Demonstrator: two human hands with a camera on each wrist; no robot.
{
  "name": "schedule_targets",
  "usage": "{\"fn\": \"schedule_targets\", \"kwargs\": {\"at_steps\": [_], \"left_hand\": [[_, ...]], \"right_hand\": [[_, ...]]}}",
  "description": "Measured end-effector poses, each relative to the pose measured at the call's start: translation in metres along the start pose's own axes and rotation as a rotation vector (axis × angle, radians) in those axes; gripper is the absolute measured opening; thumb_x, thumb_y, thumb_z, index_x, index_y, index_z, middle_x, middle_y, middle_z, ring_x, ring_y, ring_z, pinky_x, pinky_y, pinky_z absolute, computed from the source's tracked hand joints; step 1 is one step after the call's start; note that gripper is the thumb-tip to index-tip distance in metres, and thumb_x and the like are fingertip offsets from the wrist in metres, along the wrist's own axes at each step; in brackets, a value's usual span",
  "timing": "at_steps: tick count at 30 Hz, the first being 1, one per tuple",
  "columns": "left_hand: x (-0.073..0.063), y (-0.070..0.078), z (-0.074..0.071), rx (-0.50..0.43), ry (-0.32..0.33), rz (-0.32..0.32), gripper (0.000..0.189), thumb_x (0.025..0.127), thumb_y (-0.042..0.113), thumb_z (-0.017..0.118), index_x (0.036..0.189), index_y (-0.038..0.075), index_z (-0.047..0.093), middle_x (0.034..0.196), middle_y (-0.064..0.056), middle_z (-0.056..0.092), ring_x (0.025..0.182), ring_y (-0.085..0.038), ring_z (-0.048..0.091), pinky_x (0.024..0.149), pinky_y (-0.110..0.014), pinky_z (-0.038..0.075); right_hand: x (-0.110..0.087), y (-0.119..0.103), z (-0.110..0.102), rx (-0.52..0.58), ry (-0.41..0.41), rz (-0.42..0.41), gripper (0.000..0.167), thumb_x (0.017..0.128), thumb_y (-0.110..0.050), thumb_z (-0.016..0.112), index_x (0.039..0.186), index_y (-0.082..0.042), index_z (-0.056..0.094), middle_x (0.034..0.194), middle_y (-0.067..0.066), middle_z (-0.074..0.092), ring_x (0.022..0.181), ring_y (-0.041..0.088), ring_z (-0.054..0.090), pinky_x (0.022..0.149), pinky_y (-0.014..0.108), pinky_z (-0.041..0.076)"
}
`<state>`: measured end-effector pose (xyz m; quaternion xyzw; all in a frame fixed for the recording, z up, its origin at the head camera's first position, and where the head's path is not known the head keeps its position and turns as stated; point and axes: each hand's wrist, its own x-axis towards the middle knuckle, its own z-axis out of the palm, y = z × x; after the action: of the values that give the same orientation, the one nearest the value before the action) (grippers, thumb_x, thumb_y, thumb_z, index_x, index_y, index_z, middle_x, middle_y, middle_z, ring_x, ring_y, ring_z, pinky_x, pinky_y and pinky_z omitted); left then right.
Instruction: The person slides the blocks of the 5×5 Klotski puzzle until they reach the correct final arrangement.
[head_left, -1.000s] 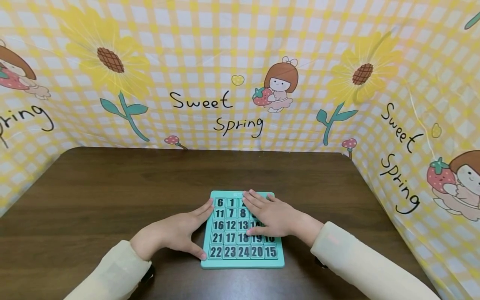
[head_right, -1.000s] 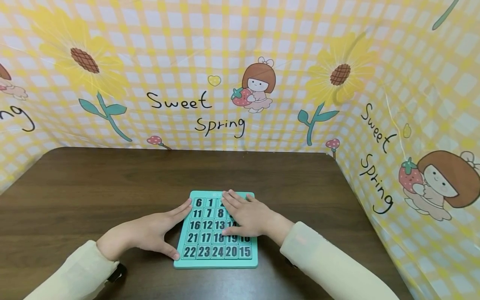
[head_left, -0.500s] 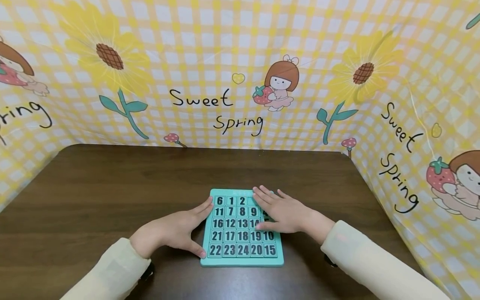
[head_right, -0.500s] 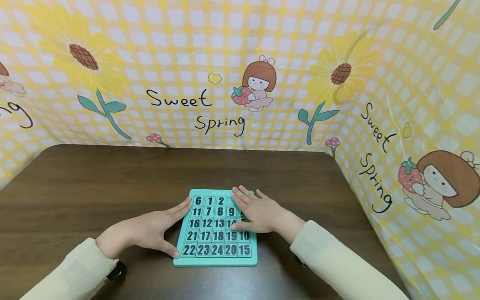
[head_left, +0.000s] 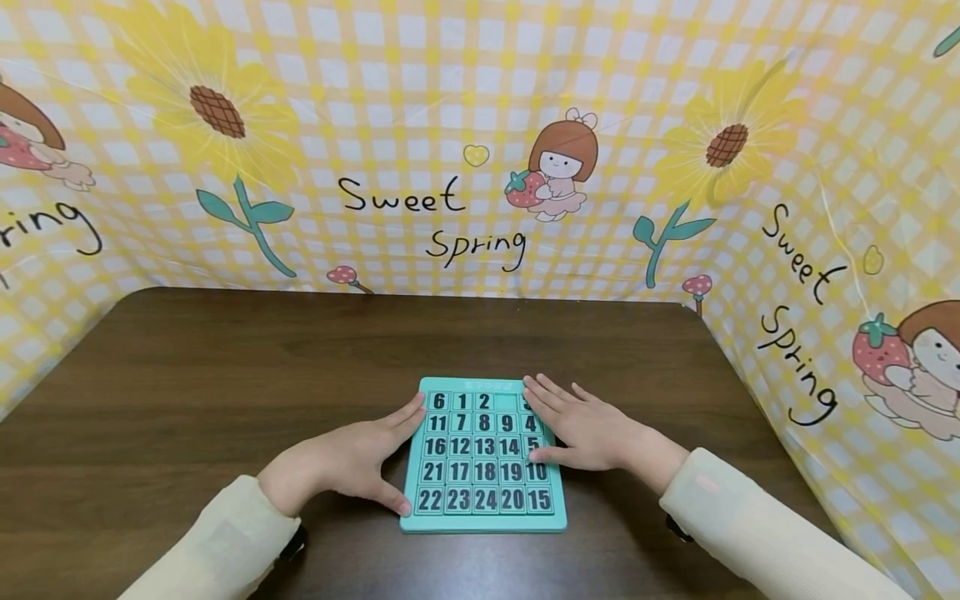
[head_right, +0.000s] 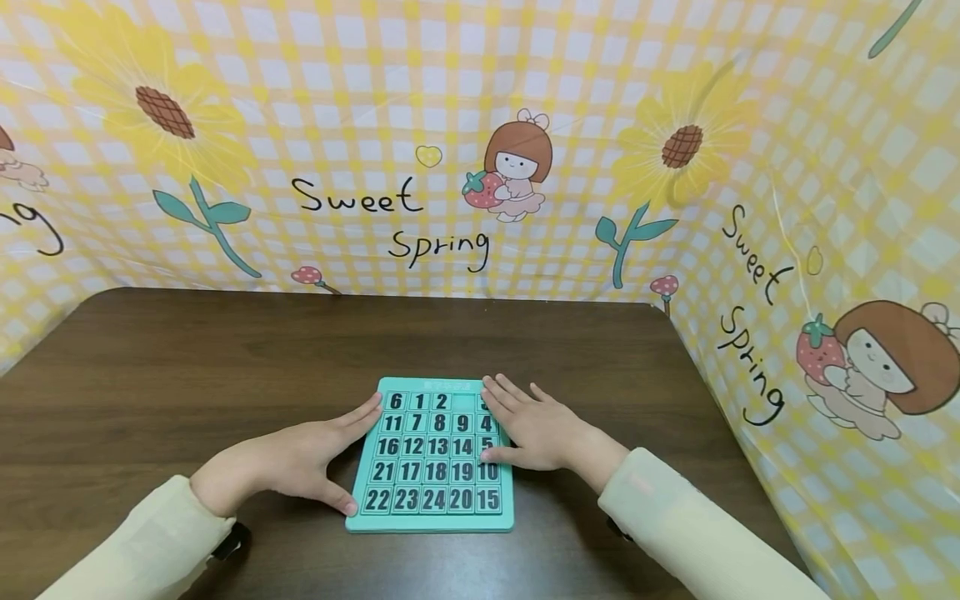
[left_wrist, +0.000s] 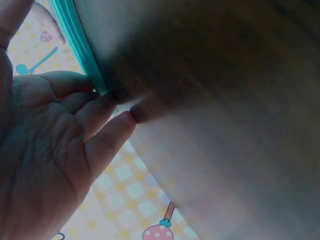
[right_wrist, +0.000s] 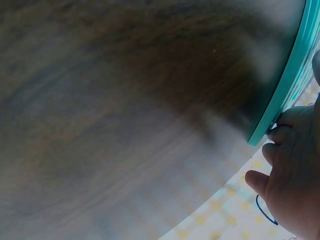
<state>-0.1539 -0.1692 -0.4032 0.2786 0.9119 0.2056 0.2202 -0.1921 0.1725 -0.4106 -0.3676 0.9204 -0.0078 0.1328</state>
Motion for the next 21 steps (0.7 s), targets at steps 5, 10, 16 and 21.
{"fn": "schedule_targets", "kwargs": {"at_steps": [5, 10, 16, 21], "left_hand": [[0.000, 0.000, -0.001, 0.004, 0.000, -0.002, 0.125, 0.070, 0.055, 0.084, 0.158, 0.000, 0.015, 0.169, -0.010, 0.001, 0.147, -0.031, 0.034, 0.114, -0.049, 0.036], [0.000, 0.001, -0.001, 0.002, -0.001, -0.005, 0.125, 0.070, 0.055, 0.084, 0.158, 0.000, 0.014, 0.169, -0.010, 0.001, 0.147, -0.031, 0.033, 0.115, -0.049, 0.035], [-0.001, 0.002, 0.001, 0.002, 0.000, -0.006, 0.126, 0.069, 0.055, 0.085, 0.158, 0.000, 0.014, 0.169, -0.010, 0.001, 0.147, -0.031, 0.034, 0.115, -0.050, 0.035], [-0.001, 0.002, 0.000, 0.005, 0.003, -0.007, 0.125, 0.070, 0.055, 0.084, 0.158, 0.000, 0.015, 0.169, -0.010, 0.001, 0.147, -0.031, 0.033, 0.115, -0.049, 0.035]], "right_hand": [[0.004, -0.004, -0.001, 0.005, 0.008, -0.015, 0.091, 0.097, -0.066, 0.042, 0.160, -0.009, 0.012, 0.169, 0.009, 0.005, 0.156, 0.028, 0.005, 0.120, 0.061, 0.019], [0.013, -0.010, 0.001, 0.003, 0.001, -0.024, 0.093, 0.096, -0.069, 0.040, 0.160, -0.010, 0.009, 0.169, 0.007, 0.003, 0.156, 0.025, 0.003, 0.121, 0.060, 0.019], [0.023, -0.019, -0.004, 0.009, -0.022, -0.031, 0.092, 0.096, -0.070, 0.037, 0.161, -0.012, 0.007, 0.169, 0.005, 0.001, 0.156, 0.024, 0.000, 0.122, 0.058, 0.016], [0.015, -0.019, -0.008, 0.013, -0.011, -0.027, 0.091, 0.096, -0.069, 0.038, 0.161, -0.012, 0.009, 0.169, 0.005, 0.003, 0.156, 0.024, 0.001, 0.122, 0.059, 0.016]]}}
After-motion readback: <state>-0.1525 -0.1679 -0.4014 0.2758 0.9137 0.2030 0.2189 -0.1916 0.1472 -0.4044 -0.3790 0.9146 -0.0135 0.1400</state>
